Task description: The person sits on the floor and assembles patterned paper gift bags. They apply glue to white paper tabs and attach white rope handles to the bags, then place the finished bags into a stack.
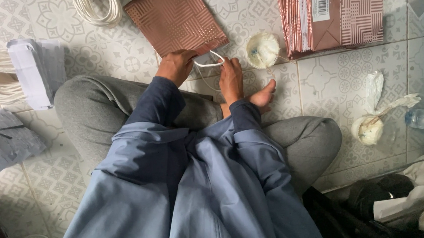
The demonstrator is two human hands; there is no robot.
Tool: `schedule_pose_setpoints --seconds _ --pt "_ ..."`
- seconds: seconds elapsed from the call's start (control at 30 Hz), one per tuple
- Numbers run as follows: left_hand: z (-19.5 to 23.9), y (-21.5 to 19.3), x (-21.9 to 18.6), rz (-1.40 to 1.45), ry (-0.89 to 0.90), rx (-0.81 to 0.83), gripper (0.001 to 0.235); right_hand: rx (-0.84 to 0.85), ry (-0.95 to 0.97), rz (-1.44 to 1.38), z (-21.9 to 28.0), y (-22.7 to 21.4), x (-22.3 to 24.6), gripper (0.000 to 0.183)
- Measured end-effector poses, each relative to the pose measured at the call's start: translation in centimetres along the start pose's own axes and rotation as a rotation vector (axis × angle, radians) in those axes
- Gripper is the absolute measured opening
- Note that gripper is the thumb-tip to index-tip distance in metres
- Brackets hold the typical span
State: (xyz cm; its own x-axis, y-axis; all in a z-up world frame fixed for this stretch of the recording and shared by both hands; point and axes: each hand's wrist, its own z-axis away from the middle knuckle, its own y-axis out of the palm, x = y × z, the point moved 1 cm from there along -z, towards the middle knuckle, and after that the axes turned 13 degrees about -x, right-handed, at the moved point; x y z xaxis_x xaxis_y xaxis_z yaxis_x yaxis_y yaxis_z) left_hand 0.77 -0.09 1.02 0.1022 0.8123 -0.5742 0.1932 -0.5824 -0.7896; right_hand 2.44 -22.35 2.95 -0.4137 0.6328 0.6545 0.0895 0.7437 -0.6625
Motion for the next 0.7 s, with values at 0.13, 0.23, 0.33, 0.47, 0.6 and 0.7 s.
schedule_pose_setpoints --seconds 0.13,0.23,0.33,0.47,0.6,0.7 --pt "-0.1 0.5 0.5 0.012 0.002 0.006 0.031 0.003 -0.008 0.008 0.2 0.2 -0.4 0.012" --pt "0.0 0.8 0.7 0.013 0.008 0.006 0.03 -0.01 -0.016 0.011 0.2 0.1 0.0 0.014" --pt "0.0 0.7 0.5 0.003 -0.015 0.011 0.03 -0.014 -0.006 -0.044 0.1 -0.1 0.3 0.012" --pt "0.0 0.6 0.3 -0.008 -0.014 0.007 0.029 0.001 -0.01 -0.033 0.2 0.1 -0.3 0.012" --pt "0.0 0.4 0.2 -0.004 -0.013 0.009 0.029 0.008 -0.018 0.006 0.3 0.3 -0.6 0.011" --pt "-0.1 0.1 -0.2 -0.024 -0.008 -0.017 0.027 0.02 -0.015 -0.017 0.3 0.3 -1.0 0.012"
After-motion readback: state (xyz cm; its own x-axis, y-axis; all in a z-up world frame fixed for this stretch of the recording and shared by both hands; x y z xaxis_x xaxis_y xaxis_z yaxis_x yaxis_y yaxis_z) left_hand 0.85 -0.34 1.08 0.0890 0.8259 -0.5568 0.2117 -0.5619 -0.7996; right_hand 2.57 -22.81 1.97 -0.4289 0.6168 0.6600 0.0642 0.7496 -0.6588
